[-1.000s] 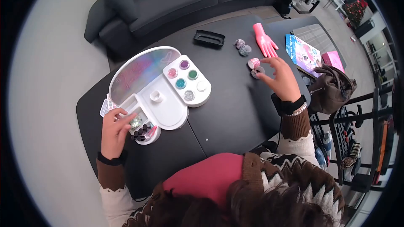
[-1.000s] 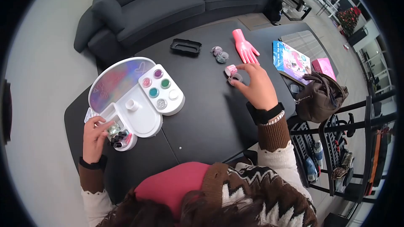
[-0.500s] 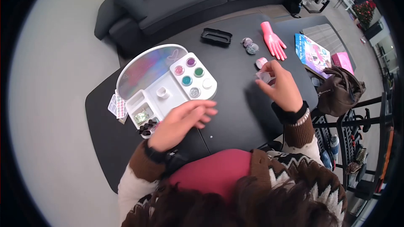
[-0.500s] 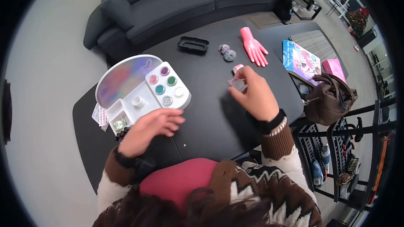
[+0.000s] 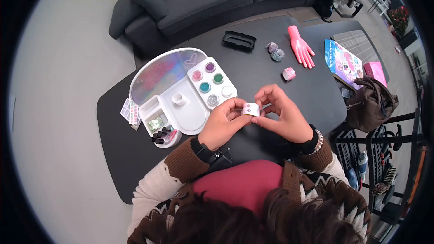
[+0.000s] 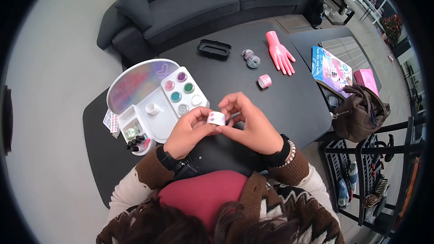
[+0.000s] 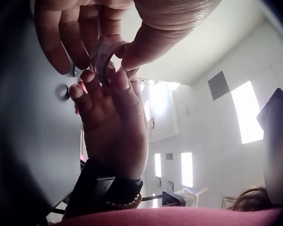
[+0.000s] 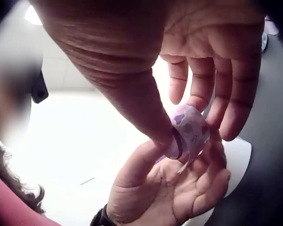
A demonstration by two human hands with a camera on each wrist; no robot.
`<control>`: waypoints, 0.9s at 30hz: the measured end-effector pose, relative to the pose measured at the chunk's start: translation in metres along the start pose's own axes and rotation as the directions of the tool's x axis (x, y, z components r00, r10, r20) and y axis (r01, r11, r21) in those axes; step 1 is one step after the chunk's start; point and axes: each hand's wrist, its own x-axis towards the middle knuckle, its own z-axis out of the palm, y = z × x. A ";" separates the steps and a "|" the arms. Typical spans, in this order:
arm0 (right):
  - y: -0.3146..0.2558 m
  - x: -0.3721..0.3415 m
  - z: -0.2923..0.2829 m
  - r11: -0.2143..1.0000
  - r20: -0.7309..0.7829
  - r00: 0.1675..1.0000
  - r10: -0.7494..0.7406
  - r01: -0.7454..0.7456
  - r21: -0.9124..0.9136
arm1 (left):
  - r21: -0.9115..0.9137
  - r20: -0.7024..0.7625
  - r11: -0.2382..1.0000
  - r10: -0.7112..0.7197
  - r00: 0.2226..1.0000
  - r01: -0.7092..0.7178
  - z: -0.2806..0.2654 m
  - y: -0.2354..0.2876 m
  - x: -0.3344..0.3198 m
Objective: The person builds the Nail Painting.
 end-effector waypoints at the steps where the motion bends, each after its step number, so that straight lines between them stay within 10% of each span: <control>1: 0.001 -0.001 0.003 1.000 0.011 1.000 0.007 -0.007 -0.009 | 0.052 0.003 0.997 0.065 0.998 -0.065 -0.001 0.000 -0.001; 22: 0.005 0.018 0.021 0.891 -0.018 0.995 0.094 -0.076 0.447 | -0.115 -0.186 0.976 0.161 0.969 -0.184 -0.024 0.010 -0.022; 24: 0.002 0.019 -0.003 0.942 -0.228 0.961 -0.156 0.075 -0.326 | -0.085 -0.232 0.981 0.152 0.961 -0.176 -0.025 0.012 -0.024; 27: 0.008 0.022 -0.055 0.449 -0.197 0.916 -0.350 -0.020 -0.893 | -0.014 -0.217 0.984 0.170 0.961 -0.177 -0.026 0.011 -0.024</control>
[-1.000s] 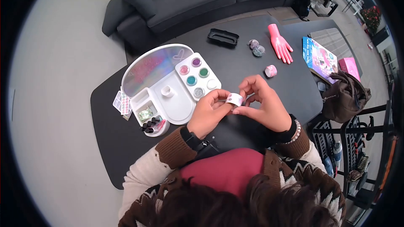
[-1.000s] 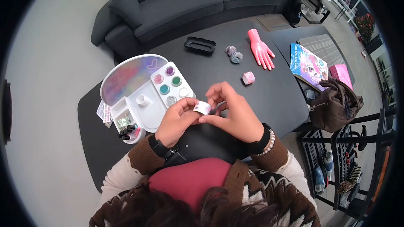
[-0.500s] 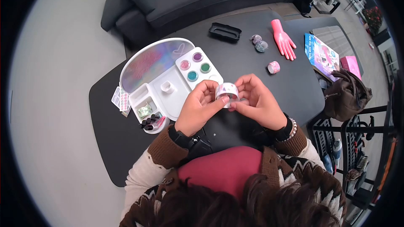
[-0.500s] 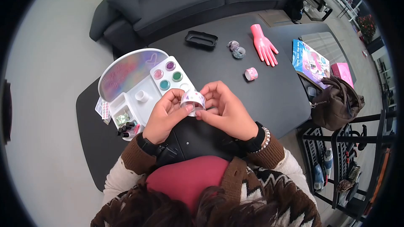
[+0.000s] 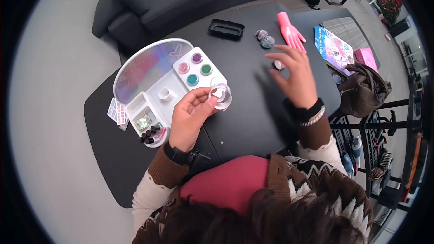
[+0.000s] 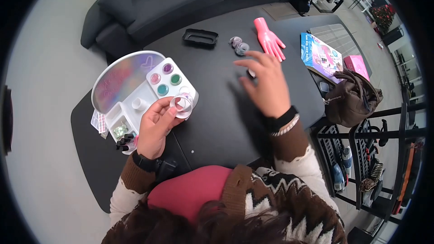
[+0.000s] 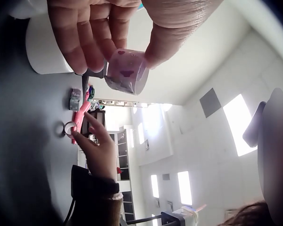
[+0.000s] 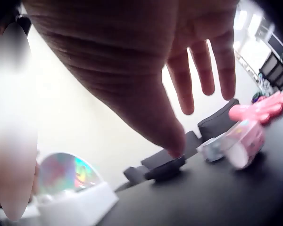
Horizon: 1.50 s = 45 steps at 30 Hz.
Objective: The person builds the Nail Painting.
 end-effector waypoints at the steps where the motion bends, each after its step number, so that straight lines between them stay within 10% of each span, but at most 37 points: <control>1: 0.016 0.000 0.003 0.998 0.026 1.000 -0.002 0.004 -0.066 | -0.040 -0.015 0.999 -0.021 1.000 0.020 -0.001 0.001 -0.001; 15: 0.048 0.014 0.010 0.983 0.318 0.931 0.181 -0.181 -0.031 | -0.079 0.048 0.996 -0.045 0.998 0.048 -0.011 0.005 -0.004; 18: -0.016 0.018 -0.004 0.760 0.266 0.957 0.117 -0.258 0.596 | -0.090 0.023 0.996 -0.017 1.000 0.019 -0.013 -0.003 -0.004; 23: -0.086 0.012 -0.008 0.711 0.064 0.951 -0.304 0.181 0.680 | -0.165 0.010 0.986 0.014 1.000 -0.012 -0.008 0.002 -0.003; 26: -0.117 0.000 0.009 0.470 0.212 0.955 -0.206 -0.093 0.877 | -0.086 0.038 0.996 0.026 0.999 -0.023 -0.014 0.006 -0.007; 40: -0.114 0.008 0.007 0.856 -0.019 0.956 -0.294 0.272 0.440 | 0.088 -0.005 0.995 0.049 0.999 -0.049 -0.011 0.008 -0.011; 45: -0.115 0.000 0.014 0.836 0.091 0.976 -0.196 0.118 0.537 | 0.090 -0.038 0.995 0.046 0.998 -0.042 -0.005 0.008 -0.011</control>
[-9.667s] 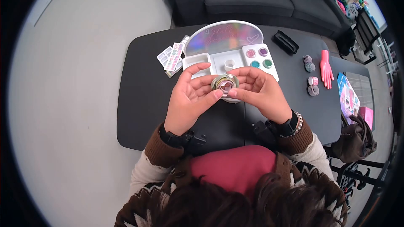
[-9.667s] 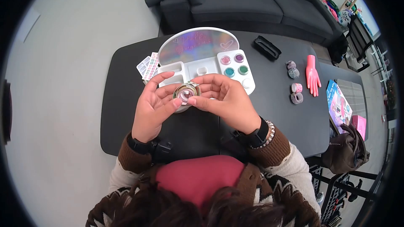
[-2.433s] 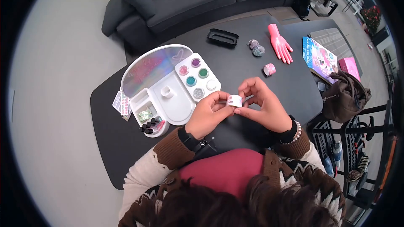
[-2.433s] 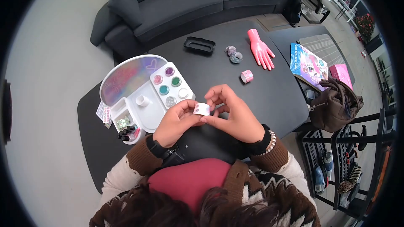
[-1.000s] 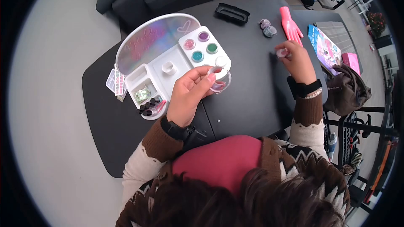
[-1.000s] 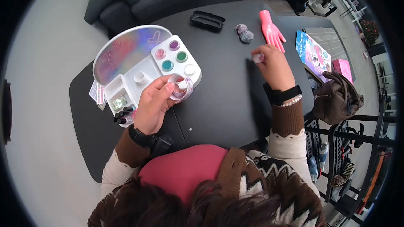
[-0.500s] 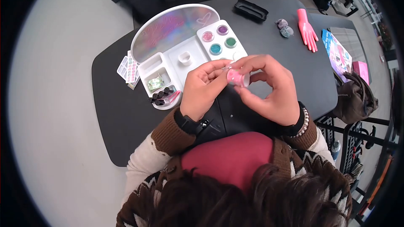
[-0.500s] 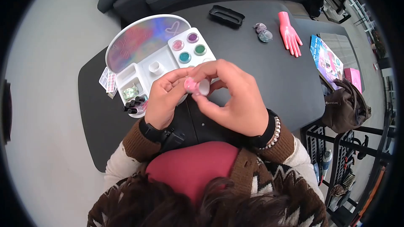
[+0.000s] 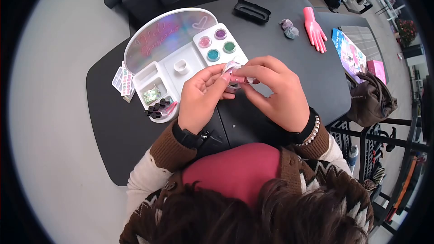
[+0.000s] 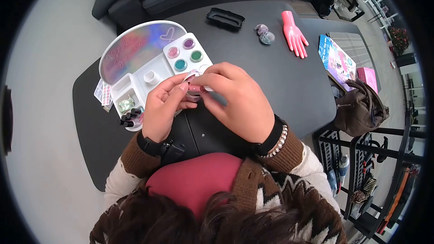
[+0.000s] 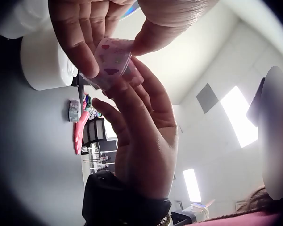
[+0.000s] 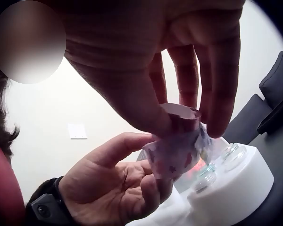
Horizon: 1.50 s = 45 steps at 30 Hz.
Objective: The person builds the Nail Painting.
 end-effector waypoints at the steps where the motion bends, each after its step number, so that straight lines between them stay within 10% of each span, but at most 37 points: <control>1: 0.000 -0.001 0.001 1.000 0.010 1.000 0.014 -0.014 -0.006 | 0.018 -0.006 1.000 -0.016 1.000 0.016 0.001 0.001 0.000; 14: 0.021 0.022 -0.031 0.995 -0.045 0.994 0.099 -0.099 -0.006 | -0.136 0.029 0.990 -0.018 0.999 0.022 -0.001 -0.017 0.007; 18: 0.125 0.035 -0.061 0.822 -0.212 0.972 0.100 -0.201 -0.532 | 0.011 0.176 0.991 -0.130 0.976 0.130 0.002 -0.011 -0.001; 22: 0.196 0.035 -0.064 0.759 -0.222 0.931 0.289 -0.365 -0.539 | 0.252 0.185 0.950 -0.235 0.954 0.185 0.004 -0.016 -0.004; 30: 0.121 0.023 -0.060 0.866 -0.120 0.913 0.389 -0.407 -0.290 | 0.464 0.117 0.882 -0.152 0.981 0.082 0.002 -0.017 -0.010; 32: 0.074 0.017 -0.045 0.901 0.056 0.934 0.352 -0.354 0.251 | 0.455 0.110 0.887 -0.146 0.983 0.081 0.000 -0.015 -0.008; 35: 0.035 0.002 -0.034 0.847 0.166 0.923 0.347 -0.384 0.366 | 0.440 0.109 0.894 -0.144 0.983 0.082 -0.002 -0.016 -0.008; 45: 0.003 -0.020 -0.004 0.939 0.065 0.991 0.119 -0.134 0.317 | 0.067 0.082 0.996 -0.061 0.995 0.056 0.005 -0.007 -0.008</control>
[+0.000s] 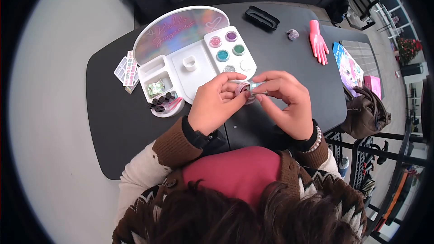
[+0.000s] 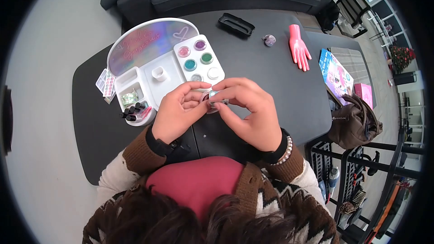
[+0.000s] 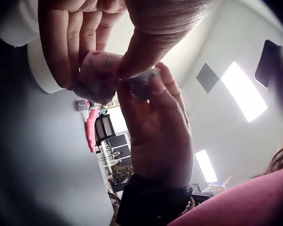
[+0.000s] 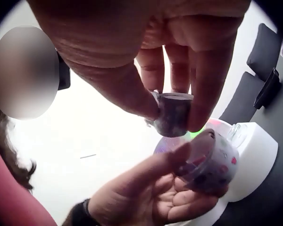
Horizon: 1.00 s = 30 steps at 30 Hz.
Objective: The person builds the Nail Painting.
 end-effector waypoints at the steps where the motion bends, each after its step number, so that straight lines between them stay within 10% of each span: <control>1: 0.002 0.000 0.002 0.995 -0.009 0.998 -0.066 0.065 -0.072 | 0.000 -0.001 1.000 0.000 1.000 0.000 0.000 0.000 0.000; 5: -0.003 0.003 0.008 0.924 -0.049 0.975 -0.219 0.191 -0.332 | -0.048 -0.020 0.998 0.051 0.999 -0.052 -0.003 -0.001 0.001; 30: -0.005 -0.006 0.024 0.891 -0.122 0.986 -0.111 0.045 -0.452 | -0.085 -0.112 0.996 -0.006 0.994 -0.004 0.002 0.002 -0.001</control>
